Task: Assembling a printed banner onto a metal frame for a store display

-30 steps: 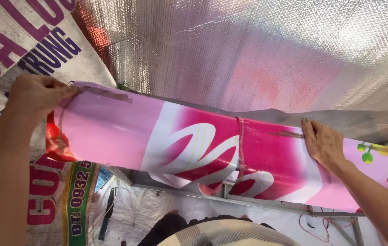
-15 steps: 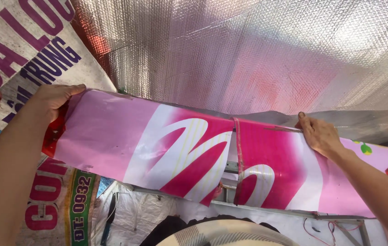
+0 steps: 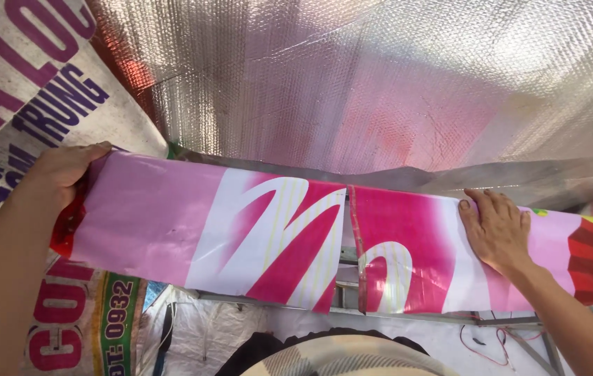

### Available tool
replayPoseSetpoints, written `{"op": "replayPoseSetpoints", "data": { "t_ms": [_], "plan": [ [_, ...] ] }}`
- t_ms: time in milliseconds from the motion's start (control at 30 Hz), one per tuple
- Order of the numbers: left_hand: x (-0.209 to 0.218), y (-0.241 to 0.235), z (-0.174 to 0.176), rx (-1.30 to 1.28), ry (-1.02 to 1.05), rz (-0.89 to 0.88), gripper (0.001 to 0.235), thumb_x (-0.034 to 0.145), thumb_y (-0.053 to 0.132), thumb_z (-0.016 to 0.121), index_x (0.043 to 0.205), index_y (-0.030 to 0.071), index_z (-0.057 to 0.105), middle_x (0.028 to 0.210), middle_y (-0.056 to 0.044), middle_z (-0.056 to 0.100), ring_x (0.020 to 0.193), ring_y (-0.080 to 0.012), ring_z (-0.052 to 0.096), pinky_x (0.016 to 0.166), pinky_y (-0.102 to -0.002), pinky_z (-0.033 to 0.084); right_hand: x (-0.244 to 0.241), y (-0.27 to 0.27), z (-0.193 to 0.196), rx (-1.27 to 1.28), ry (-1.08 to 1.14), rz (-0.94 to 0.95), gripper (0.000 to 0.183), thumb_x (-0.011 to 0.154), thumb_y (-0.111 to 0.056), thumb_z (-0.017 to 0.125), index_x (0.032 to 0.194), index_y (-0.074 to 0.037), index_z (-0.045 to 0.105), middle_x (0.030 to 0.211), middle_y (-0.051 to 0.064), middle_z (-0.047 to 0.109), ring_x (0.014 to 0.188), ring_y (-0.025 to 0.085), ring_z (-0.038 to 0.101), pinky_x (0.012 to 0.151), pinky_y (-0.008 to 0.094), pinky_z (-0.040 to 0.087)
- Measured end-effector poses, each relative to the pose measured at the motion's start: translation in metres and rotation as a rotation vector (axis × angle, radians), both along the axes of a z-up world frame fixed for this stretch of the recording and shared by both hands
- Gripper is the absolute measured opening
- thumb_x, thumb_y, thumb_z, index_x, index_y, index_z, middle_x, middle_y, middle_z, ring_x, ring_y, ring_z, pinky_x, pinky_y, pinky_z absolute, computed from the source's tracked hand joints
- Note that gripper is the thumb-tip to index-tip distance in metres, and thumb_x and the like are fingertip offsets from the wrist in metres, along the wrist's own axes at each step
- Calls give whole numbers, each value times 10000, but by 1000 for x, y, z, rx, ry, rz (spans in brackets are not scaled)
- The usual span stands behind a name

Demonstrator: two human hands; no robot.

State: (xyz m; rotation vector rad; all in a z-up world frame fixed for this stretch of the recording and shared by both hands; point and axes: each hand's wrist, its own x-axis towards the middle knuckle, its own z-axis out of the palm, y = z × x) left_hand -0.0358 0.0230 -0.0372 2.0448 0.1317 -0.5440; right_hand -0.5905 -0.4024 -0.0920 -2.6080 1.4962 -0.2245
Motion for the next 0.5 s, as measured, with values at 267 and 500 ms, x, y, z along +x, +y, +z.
{"op": "replayPoseSetpoints", "data": {
  "t_ms": [267,500],
  "plan": [
    [23,7,-23,-40,-6,-24,351,880,290,828,1181,155,707,1200,-33,718,1080,-178,651,879,-409,534,-4,-4,-5,-36,1,23,606,1031,-612,294,1450,-270,568,1538,110,517,1490,362,363,1182,669,169],
    [25,14,-27,309,-365,-180,388,952,446,842,1030,92,702,1023,-108,701,913,-292,632,738,-449,505,-2,3,0,-46,-3,32,612,1041,-612,282,1434,-256,586,1496,107,547,1460,365,392,1176,650,179]
  ]
}}
